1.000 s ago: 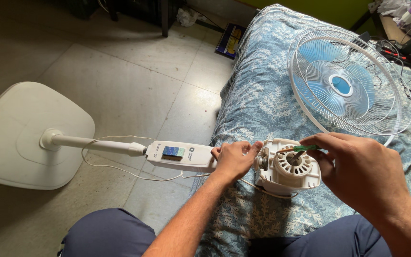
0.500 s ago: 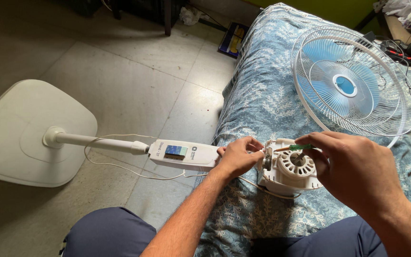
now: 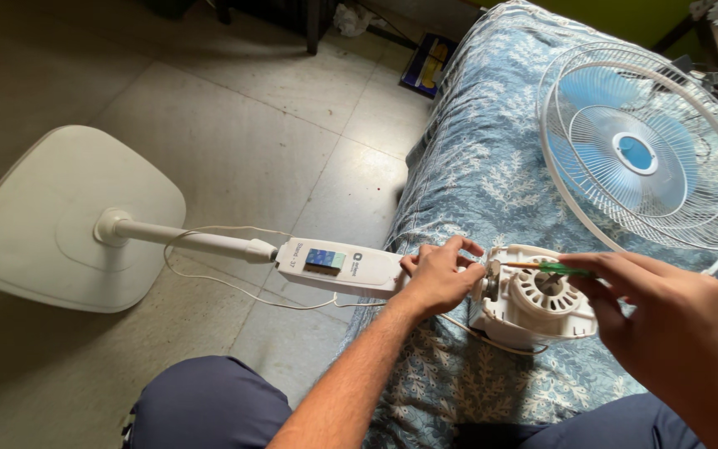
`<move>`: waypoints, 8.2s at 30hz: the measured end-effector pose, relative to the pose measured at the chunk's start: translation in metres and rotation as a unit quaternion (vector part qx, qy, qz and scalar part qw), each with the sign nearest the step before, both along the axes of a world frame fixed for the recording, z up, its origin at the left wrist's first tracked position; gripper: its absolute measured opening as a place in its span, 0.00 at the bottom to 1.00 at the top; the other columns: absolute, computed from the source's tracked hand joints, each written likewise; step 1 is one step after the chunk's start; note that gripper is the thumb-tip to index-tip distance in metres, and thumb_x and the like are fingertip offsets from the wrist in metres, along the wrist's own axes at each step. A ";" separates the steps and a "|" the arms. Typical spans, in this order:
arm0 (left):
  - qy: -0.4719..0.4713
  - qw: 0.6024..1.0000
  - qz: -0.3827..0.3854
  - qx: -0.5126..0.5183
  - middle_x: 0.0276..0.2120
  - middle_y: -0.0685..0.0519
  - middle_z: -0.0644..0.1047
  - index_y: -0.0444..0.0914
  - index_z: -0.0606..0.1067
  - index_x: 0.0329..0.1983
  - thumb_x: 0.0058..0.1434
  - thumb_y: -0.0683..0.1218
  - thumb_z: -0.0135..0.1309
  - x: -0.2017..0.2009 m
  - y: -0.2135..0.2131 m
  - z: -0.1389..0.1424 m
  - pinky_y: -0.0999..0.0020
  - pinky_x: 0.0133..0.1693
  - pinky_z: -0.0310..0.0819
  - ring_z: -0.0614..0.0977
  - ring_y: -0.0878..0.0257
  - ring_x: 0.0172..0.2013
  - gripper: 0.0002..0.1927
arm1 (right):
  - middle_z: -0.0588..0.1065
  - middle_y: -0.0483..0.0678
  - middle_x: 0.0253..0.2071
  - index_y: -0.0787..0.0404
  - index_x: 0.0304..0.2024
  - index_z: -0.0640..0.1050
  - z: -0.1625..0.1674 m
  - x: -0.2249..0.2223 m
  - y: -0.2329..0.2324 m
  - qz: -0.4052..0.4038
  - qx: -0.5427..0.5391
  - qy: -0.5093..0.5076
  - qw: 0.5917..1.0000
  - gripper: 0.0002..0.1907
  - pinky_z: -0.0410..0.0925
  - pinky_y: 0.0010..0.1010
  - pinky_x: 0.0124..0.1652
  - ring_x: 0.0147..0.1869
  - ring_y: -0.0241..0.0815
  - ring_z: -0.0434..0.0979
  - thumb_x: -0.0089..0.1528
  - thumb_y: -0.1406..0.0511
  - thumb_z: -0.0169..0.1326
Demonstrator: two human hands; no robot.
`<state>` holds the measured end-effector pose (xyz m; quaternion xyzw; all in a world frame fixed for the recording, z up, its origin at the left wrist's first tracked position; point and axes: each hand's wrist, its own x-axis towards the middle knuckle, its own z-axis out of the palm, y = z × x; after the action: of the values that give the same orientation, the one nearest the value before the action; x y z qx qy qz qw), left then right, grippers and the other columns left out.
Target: The person sits on the floor and uses a screwdriver to loosen and tighten screws on the motor housing of a disassembled electric fan. The fan cage and blades rest on a nearby bed while the person works on the motor unit.
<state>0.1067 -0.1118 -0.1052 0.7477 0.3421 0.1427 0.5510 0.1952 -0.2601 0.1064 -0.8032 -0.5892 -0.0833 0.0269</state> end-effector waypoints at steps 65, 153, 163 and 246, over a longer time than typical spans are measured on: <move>-0.153 0.922 -0.029 -0.355 0.60 0.42 0.73 0.48 0.69 0.60 0.47 0.61 0.54 0.018 0.002 -0.010 0.43 0.58 0.69 0.72 0.48 0.61 0.35 | 0.84 0.49 0.38 0.55 0.52 0.84 -0.028 0.095 -0.062 -0.123 0.024 0.112 0.986 0.14 0.75 0.33 0.33 0.33 0.41 0.84 0.63 0.69 0.60; -0.133 0.947 -0.181 0.231 0.62 0.57 0.72 0.57 0.77 0.58 0.26 0.60 0.76 0.007 -0.039 0.034 0.52 0.62 0.53 0.66 0.53 0.63 0.48 | 0.80 0.32 0.31 0.44 0.45 0.75 -0.006 0.069 -0.054 0.098 -0.353 -0.130 0.921 0.14 0.73 0.33 0.45 0.40 0.38 0.83 0.57 0.63 0.55; -0.125 0.949 -0.184 0.222 0.62 0.57 0.71 0.57 0.77 0.58 0.26 0.59 0.77 0.008 -0.039 0.034 0.52 0.61 0.53 0.65 0.53 0.63 0.48 | 0.80 0.32 0.33 0.44 0.46 0.74 -0.003 0.065 -0.047 0.086 -0.393 -0.145 0.904 0.12 0.73 0.32 0.45 0.40 0.36 0.83 0.60 0.63 0.53; -0.236 0.902 -0.099 0.349 0.41 0.65 0.81 0.52 0.80 0.34 0.64 0.44 0.61 0.046 -0.070 0.037 0.55 0.59 0.52 0.82 0.71 0.50 0.06 | 0.71 0.49 0.21 0.66 0.40 0.75 -0.030 0.086 0.016 0.103 -0.253 0.063 0.960 0.27 0.63 0.38 0.21 0.22 0.45 0.72 0.62 0.47 0.56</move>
<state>0.1525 -0.1819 -0.0681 0.8663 0.0547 0.3700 0.3310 0.2817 -0.2446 0.0762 -0.7222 -0.6678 0.1224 -0.1320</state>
